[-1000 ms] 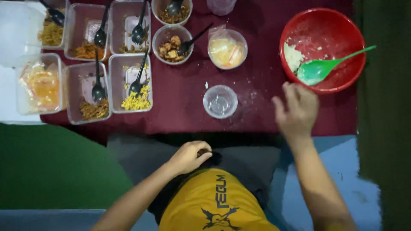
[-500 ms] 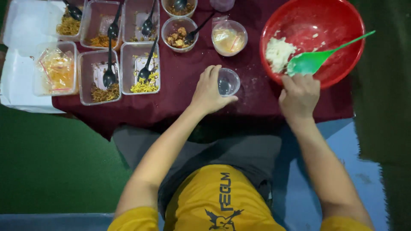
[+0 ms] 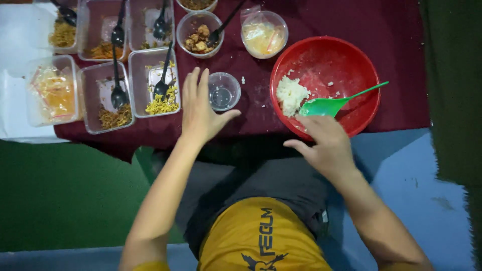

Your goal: Packaging rice and condiments into boxes and filling small containers with rice.

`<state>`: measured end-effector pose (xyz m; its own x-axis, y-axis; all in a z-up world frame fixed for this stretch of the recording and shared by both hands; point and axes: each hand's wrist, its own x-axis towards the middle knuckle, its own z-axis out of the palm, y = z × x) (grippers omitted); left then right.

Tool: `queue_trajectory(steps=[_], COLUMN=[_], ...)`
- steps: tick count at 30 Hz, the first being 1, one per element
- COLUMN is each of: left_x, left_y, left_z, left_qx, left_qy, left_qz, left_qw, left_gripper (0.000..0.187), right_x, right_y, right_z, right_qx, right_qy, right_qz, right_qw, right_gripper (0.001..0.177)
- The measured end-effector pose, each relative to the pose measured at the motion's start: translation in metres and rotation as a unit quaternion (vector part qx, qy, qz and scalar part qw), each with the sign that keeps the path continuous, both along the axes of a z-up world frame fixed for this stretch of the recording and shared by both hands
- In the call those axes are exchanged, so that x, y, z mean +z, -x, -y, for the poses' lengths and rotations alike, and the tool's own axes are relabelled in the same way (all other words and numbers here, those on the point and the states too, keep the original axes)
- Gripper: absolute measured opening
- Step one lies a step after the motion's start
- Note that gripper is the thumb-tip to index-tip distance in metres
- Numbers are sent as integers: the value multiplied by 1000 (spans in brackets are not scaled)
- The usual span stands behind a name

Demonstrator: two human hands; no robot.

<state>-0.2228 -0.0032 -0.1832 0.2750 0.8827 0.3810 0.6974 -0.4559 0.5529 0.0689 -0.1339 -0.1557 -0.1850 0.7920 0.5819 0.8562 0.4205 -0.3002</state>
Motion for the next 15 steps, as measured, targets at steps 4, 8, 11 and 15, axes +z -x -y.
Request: queue_trajectory(steps=[4,8,11,15], left_x=[-2,-14,-12,-16], left_y=[-27,-70,-90,-105], left_z=[36,63,65,55], left_qx=[-40,-101,-125,-139], left_qy=[-177,-36,175,299], left_qz=[55,181,290,382], left_qw=[982,978,932,864], left_gripper=[97,64,73,83], right_x=[2,-3,12,21], right_y=[-52,-86,-86,-97], right_z=[-13,-24,-29,-28], right_qx=[-19,-133,-169,-188], right_qy=[2,81,144,112], right_qz=[25,277,394,489], right_qw=[999,948,892,844], right_gripper=[58,51,39,36])
